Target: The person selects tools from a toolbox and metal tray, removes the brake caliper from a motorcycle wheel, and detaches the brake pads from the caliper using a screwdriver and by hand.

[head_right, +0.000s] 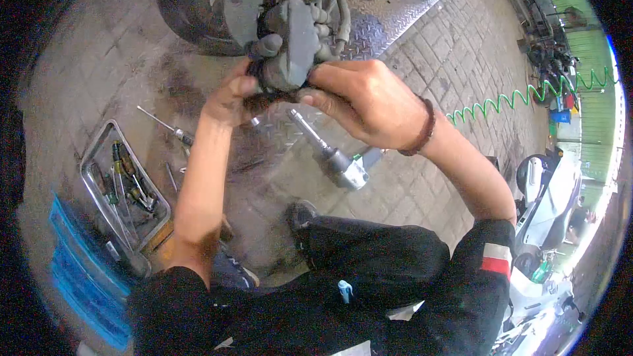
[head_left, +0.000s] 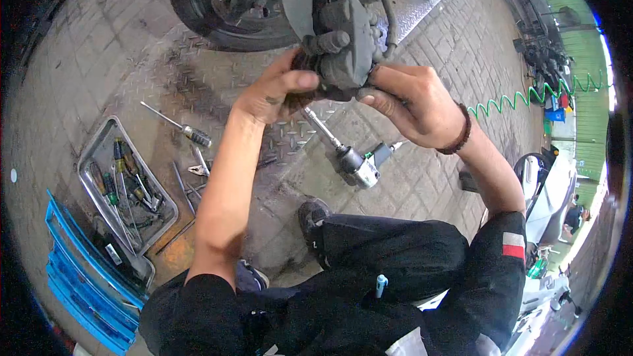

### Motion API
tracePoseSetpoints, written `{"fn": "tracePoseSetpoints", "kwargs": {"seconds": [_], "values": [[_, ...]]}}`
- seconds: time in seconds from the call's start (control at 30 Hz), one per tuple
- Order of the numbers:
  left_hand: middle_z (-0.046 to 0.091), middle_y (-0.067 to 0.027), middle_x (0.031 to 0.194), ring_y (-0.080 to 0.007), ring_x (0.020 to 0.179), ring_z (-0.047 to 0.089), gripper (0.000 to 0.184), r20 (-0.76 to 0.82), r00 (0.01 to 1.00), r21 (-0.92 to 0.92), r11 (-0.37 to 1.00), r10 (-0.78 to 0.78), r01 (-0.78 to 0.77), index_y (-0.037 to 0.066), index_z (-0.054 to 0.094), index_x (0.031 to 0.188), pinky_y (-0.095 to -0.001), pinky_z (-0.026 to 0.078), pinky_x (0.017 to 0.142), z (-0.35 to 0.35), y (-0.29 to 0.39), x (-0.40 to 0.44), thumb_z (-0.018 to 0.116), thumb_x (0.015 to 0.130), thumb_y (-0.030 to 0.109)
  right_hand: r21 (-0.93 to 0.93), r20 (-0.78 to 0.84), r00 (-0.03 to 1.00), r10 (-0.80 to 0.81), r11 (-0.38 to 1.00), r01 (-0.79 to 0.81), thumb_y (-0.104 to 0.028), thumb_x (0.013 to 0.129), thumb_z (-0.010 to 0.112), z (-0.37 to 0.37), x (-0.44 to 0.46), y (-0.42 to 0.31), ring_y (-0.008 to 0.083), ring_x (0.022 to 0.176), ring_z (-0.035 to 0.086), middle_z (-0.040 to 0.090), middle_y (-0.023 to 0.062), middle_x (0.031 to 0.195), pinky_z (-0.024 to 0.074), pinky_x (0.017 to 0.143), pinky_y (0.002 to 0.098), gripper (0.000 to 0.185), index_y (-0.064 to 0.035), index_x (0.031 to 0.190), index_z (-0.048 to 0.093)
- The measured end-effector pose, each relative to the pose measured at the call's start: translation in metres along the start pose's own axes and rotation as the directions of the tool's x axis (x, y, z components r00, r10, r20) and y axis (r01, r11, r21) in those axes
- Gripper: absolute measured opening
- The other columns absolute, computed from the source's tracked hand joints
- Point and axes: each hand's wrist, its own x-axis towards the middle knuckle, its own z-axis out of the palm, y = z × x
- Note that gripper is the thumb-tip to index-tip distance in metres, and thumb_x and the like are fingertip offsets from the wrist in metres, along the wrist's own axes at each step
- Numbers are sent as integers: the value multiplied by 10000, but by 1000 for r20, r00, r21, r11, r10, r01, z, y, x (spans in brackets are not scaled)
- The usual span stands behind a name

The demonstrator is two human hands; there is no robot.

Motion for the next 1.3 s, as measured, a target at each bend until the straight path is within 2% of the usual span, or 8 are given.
{"fn": "tracePoseSetpoints", "kwargs": {"seconds": [0.37, 0.73, 0.83, 0.93, 1.0, 1.13, 1.2, 1.3], "values": [[619, -80, 1161, -173, 1061, 597, 624, -83, 991, 155, 981, -107, 119, -20, 485, 1261, -328, 459, 974, 21, 18, 1, 759, 702, 26, -140, 122, 992, 14, 990, 3, -166, 889, 601, -15, -9, -1, 404, 678, 568, 553, 183, 721, 445, 604, 460, 201, 10, 817, 536], [614, -78, 1135, -154, 1043, 579, 636, -152, 975, 284, 952, 162, -114, -24, 519, 1186, -322, 443, 955, 64, 18, 2, 828, 644, 96, -173, 84, 994, -70, 981, 84, -159, 886, 605, -39, -22, -5, 396, 618, 572, 553, 189, 644, 457, 546, 464, 183, -8, 812, 532], [610, -105, 1130, -197, 1026, 589, 488, -185, 957, 705, 708, 224, -30, -24, 559, 1142, -340, 475, 892, 42, 16, -23, 760, 716, 102, -521, 168, 956, -241, 802, 293, -191, 815, 595, -26, -23, 12, 293, 604, 630, 577, 125, 622, 514, 540, 431, 148, -55, 779, 547], [610, -136, 1118, -245, 1005, 598, 351, 222, 951, 934, 231, 217, -271, -22, 593, 1113, -360, 497, 825, -20, 10, -28, 671, 808, 132, -510, 69, 957, -282, 815, 277, -244, 850, 558, -17, -19, 18, 287, 626, 651, 613, 112, 626, 518, 505, 410, 183, -78, 776, 576], [611, -156, 1111, -278, 990, 604, 283, 546, 811, 832, -18, 209, -555, -20, 616, 1094, -373, 512, 780, -62, 17, -26, 612, 870, 153, -204, -113, 957, -267, 949, 240, -297, 897, 549, -10, -26, 19, 344, 700, 652, 644, 185, 696, 523, 622, 472, 305, -33, 763, 620], [536, -120, 1197, -231, 1034, 538, 538, 40, 974, 882, 450, 221, -138, -19, 453, 1255, -356, 440, 883, -26, 38, -53, 671, 838, 242, 9, -166, 964, -207, 977, 211, -327, 877, 574, -3, -33, 21, 369, 732, 653, 647, 210, 715, 527, 652, 490, 329, -22, 782, 652], [508, -106, 1229, -213, 1050, 513, 646, -166, 973, 791, 611, 161, 34, -18, 391, 1315, -350, 413, 921, -23, 36, -56, 693, 826, 275, -362, 56, 980, -189, 911, 197, -329, 877, 575, -15, -37, 17, 396, 758, 649, 646, 217, 715, 535, 670, 485, 344, -6, 802, 664], [499, -96, 1234, -200, 1053, 499, 755, -297, 949, 686, 716, 111, 130, -30, 361, 1344, -330, 390, 934, -48, 30, -50, 744, 777, 290, -294, 0, 996, -90, 952, 86, -319, 862, 585, -32, -48, 8, 417, 778, 644, 645, 221, 710, 541, 687, 480, 350, 13, 782, 662]]}}
